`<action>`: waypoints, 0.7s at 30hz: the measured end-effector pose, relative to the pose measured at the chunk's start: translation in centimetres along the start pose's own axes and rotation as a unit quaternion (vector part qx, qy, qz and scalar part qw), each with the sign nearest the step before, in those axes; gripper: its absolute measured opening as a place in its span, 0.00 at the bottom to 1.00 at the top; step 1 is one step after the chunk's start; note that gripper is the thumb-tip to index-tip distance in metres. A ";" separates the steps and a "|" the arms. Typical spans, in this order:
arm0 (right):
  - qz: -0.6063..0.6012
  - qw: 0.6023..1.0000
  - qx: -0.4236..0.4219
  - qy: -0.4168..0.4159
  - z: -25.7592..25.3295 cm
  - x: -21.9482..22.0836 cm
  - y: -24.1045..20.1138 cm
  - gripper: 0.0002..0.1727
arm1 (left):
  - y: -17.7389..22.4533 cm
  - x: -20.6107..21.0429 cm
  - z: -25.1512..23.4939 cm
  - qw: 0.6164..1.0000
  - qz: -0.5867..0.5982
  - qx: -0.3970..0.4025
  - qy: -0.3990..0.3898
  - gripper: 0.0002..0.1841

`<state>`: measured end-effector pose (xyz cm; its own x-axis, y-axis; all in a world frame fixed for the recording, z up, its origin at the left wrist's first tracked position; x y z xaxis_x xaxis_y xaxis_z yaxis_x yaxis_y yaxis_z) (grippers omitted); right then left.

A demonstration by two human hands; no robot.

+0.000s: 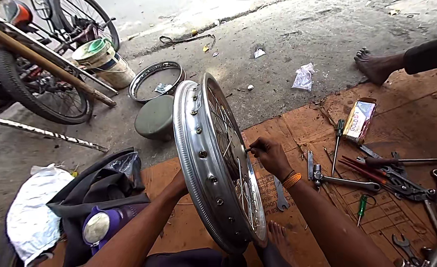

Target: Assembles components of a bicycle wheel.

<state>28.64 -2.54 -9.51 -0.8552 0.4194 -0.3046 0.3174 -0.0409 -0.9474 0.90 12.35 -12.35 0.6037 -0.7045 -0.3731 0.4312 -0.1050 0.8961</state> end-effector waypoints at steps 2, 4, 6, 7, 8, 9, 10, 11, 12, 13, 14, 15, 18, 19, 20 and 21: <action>0.010 1.000 0.001 -0.010 0.0 0.3 -0.1 0.04 | 2.1 0.6 0.9 0.998 0.018 0.052 0.009 0.06; 0.034 0.999 0.005 -0.018 -0.5 0.0 -0.4 0.04 | 9.9 2.8 3.2 0.997 -0.022 -0.065 0.035 0.08; 0.049 0.999 0.012 -0.017 -1.0 -0.4 -0.6 0.04 | 12.4 3.7 3.5 0.982 -0.041 -0.176 0.053 0.08; 0.049 0.999 0.014 -0.017 -1.0 -0.6 -0.6 0.04 | 9.9 2.8 2.3 0.994 -0.035 -0.101 0.021 0.06; 0.038 0.999 0.011 -0.018 -0.9 -0.5 -0.5 0.04 | 5.2 1.4 0.5 0.995 0.008 0.097 -0.021 0.06; 0.014 1.000 0.003 -0.020 -0.7 -0.4 -0.5 0.04 | 1.1 0.1 -0.3 0.995 0.017 0.090 -0.031 0.05; -0.019 1.000 -0.007 -0.022 -0.5 -0.2 -0.5 0.05 | -1.3 -0.8 -0.7 0.999 0.017 0.045 -0.020 0.04; -0.058 0.998 -0.005 -0.022 -0.3 -0.2 -0.1 0.09 | -2.3 -1.3 -0.8 1.000 0.013 0.014 -0.009 0.04; -0.086 0.996 0.017 -0.018 0.1 -0.3 0.7 0.13 | -2.3 -1.2 -0.8 1.000 0.011 0.005 -0.009 0.04; -0.081 0.995 0.059 -0.003 0.9 -0.7 2.2 0.18 | -1.9 -0.8 -0.9 1.000 0.016 0.015 -0.013 0.06; -0.036 0.993 0.107 0.022 2.1 -1.3 4.0 0.20 | -0.9 -0.2 -0.9 0.999 0.007 0.025 -0.019 0.09; 0.037 0.986 0.154 0.049 3.4 -1.6 6.5 0.21 | 1.0 0.6 -0.7 0.999 -0.029 0.018 -0.016 0.09; 0.253 0.919 0.302 -0.003 7.1 -0.2 13.7 0.28 | 9.7 2.5 1.1 0.980 -0.171 -0.101 0.000 0.08; 0.296 0.900 0.320 -0.012 8.1 0.4 14.7 0.28 | 10.8 2.7 1.3 0.976 -0.196 -0.098 0.002 0.08; 0.329 0.889 0.319 -0.011 8.8 0.8 15.2 0.26 | 11.2 2.8 1.5 0.975 -0.207 -0.085 0.003 0.09; 0.350 0.883 0.314 -0.007 9.2 1.1 15.3 0.25 | 11.3 2.9 1.6 0.976 -0.208 -0.070 0.003 0.09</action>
<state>28.77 -11.05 -25.26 -0.5470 0.0804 -0.8332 0.4836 -0.7821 -0.3930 6.43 7.99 -2.86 0.3618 -0.6168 -0.6990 0.7263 -0.2837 0.6262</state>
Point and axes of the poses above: each hand's wrist, its own z-axis away from the middle knuckle, its own x-axis out of the palm, y = z × x, the point moved 9 cm from there along -z, towards the middle knuckle
